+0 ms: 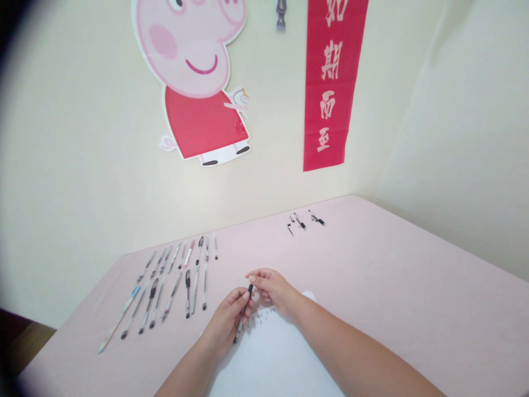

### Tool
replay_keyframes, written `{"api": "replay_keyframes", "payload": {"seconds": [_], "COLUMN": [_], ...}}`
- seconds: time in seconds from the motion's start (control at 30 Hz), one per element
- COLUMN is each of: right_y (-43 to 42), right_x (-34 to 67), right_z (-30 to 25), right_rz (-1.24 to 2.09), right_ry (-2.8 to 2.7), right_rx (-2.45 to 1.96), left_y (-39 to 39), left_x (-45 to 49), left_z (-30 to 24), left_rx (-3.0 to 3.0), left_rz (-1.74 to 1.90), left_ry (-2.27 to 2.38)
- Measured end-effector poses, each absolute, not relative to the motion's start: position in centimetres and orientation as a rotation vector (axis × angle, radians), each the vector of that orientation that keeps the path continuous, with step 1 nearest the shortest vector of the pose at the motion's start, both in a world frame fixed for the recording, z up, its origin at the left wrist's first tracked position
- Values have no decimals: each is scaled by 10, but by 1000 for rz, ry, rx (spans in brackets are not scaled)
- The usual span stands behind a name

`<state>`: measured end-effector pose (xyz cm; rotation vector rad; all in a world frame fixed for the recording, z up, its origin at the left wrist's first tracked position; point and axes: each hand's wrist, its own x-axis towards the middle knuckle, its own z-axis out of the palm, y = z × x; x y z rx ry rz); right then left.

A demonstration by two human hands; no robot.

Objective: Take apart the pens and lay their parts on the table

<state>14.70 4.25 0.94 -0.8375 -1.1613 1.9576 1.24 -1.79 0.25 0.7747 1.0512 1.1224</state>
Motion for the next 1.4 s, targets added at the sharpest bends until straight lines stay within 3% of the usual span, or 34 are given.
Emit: {"api": "replay_keyframes", "payload": {"seconds": [0.67,1.4], "right_y": [42,70], "right_x": [144,162], "right_z": [4,8], "right_rz": [1939,1588], "right_ry": [-1103,-975], "right_rx": [-847,-878], "left_y": [-17,-19], "left_x": [13,15], "left_z": [3,3], "left_rx": [793,851], "left_rz": [1102,1050], "left_ry": [1052,1109]}}
